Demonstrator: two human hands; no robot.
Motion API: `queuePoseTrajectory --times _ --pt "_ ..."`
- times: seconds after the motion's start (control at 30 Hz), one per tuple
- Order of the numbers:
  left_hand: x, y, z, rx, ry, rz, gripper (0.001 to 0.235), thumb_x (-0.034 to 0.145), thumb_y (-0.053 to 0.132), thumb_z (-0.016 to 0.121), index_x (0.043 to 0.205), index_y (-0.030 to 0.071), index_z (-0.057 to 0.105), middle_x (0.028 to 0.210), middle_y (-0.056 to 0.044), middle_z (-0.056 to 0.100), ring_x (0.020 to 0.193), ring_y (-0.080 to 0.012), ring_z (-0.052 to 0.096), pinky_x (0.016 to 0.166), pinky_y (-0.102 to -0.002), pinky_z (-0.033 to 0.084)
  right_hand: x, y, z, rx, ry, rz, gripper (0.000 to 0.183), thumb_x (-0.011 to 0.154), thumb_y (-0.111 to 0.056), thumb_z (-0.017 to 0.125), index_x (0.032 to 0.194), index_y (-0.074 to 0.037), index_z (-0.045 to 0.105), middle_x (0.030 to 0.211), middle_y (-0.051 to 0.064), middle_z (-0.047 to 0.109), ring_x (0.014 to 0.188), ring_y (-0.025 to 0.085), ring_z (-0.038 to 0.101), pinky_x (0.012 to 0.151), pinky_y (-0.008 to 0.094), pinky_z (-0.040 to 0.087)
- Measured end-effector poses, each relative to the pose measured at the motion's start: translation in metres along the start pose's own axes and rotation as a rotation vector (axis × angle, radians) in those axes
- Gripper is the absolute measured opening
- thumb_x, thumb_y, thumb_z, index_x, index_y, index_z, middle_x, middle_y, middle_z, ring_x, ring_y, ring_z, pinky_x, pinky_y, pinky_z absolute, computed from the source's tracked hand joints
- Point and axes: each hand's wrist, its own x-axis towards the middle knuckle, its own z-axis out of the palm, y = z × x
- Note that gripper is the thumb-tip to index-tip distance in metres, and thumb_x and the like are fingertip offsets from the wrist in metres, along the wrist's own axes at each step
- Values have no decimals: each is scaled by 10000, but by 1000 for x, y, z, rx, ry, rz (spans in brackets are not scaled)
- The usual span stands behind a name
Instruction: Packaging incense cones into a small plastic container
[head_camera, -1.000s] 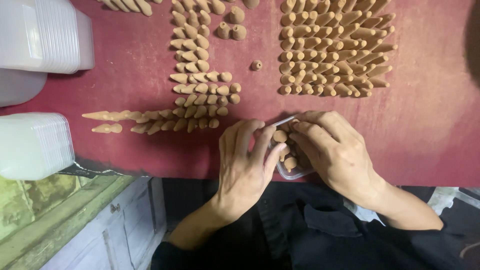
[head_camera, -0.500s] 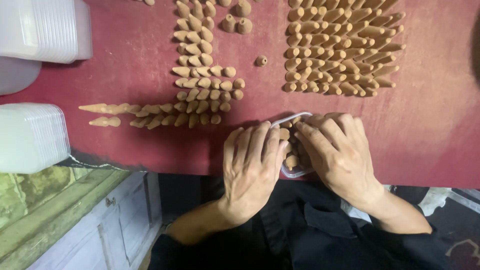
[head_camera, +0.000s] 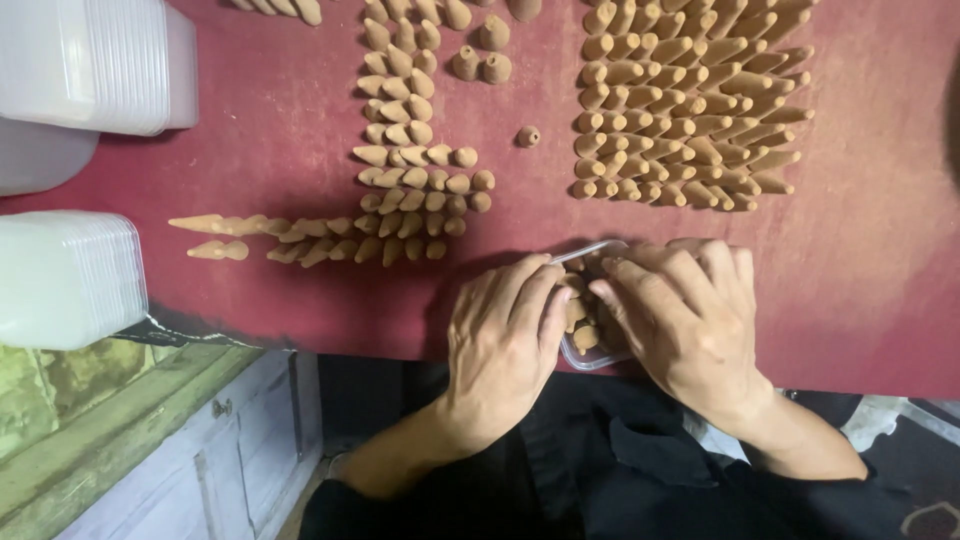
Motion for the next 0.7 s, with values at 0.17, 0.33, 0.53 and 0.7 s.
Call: queuePoseTrajectory --times 0.17,0.33,0.53,0.7 --pt "0 -5 3 -206 32 0 163 1025 50 586 1103 -58 680 1156 -169 691 1012 -323 706 940 -407 577 21 22 9 127 40 -10 271 983 -228 816 1038 14 706 1017 133 678 870 267 509 781 382 368" --pt "-3 -16 12 -343 49 -16 189 1010 -14 585 1173 -82 652 1202 -222 674 1099 -343 701 1040 -409 557 60 38 27 176 -25 7 260 1024 -277 763 1109 -31 755 991 101 678 861 222 490 786 352 355" --pt "6 -26 3 -436 106 -23 167 976 -36 632 1131 -79 676 1143 -195 696 1030 -315 727 993 -384 599 107 53 47 166 -51 -7 311 1034 -289 765 1125 5 724 1000 132 698 830 221 518 762 361 387" --pt "11 -34 -6 -466 127 -26 164 973 -35 625 1125 -72 675 1134 -187 694 1019 -303 724 983 -377 596 132 57 64 141 -52 12 251 987 -189 837 1082 15 728 981 134 702 820 215 542 733 362 417"
